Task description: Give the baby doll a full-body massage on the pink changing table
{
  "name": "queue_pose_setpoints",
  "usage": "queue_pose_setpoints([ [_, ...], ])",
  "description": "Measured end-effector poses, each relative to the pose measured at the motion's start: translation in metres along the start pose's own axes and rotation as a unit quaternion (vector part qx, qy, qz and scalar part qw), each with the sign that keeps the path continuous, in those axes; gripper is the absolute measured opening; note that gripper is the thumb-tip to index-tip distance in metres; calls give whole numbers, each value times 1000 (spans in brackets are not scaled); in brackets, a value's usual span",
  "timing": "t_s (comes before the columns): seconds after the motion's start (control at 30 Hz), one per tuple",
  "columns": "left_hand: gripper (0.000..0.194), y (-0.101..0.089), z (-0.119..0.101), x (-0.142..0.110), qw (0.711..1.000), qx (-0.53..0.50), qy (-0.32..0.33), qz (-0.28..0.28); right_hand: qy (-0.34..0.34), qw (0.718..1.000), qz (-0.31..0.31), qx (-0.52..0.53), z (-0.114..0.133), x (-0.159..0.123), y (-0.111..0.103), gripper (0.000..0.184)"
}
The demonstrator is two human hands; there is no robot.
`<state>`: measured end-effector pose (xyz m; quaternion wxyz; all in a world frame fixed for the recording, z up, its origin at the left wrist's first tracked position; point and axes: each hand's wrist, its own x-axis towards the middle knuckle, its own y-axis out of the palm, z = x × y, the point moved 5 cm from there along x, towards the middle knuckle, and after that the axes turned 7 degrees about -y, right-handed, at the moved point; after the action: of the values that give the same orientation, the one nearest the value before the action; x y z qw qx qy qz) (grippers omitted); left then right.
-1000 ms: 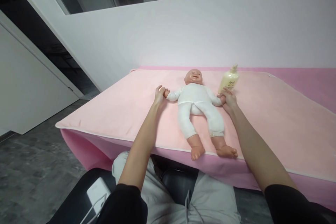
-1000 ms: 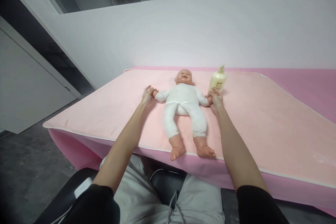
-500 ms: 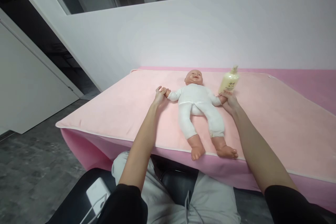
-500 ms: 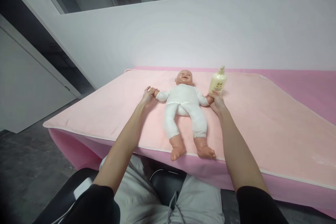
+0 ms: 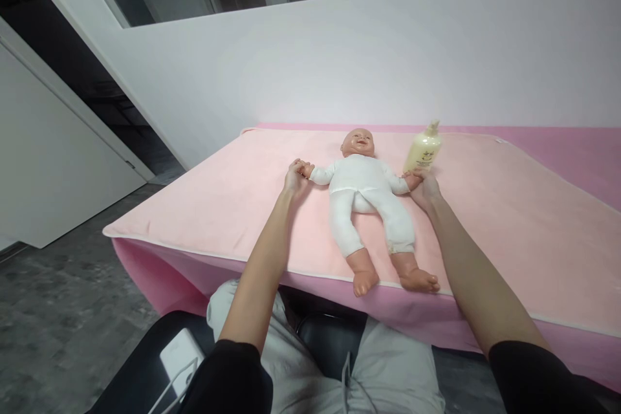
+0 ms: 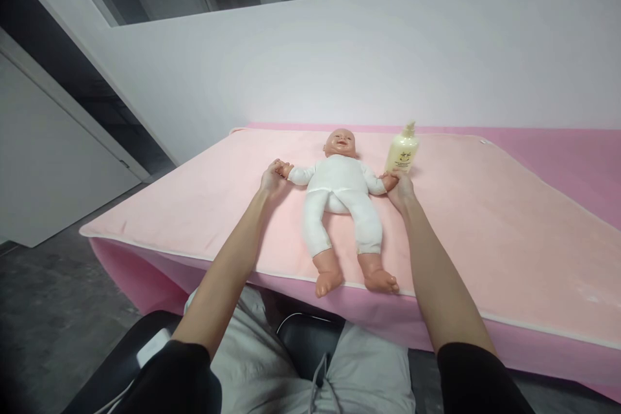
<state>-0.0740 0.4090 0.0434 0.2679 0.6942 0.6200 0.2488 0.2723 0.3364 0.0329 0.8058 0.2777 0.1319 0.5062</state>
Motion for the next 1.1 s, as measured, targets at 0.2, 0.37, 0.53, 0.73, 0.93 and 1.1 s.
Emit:
queue_pose_setpoints([
  [0.2,23,0,0,-5,999,51,1,-2,-26,999,0,-35,-3,6,-3,28],
  [0.37,27,1,1,-7,998,64,20,0,-30,999,-23,-39,-5,7,-6,35],
  [0.53,27,1,2,-7,993,111,46,-10,-57,994,-66,-61,-4,4,-5,22],
  [0.73,28,-3,2,-5,987,142,65,-38,-52,995,-78,-41,-6,4,-5,17],
  [0.93,24,1,3,-5,991,120,46,-23,-44,998,-48,-15,-6,6,-6,20],
  [1.1,25,-4,5,0,994,100,37,-26,-29,999,-34,-5,-8,8,-5,25],
])
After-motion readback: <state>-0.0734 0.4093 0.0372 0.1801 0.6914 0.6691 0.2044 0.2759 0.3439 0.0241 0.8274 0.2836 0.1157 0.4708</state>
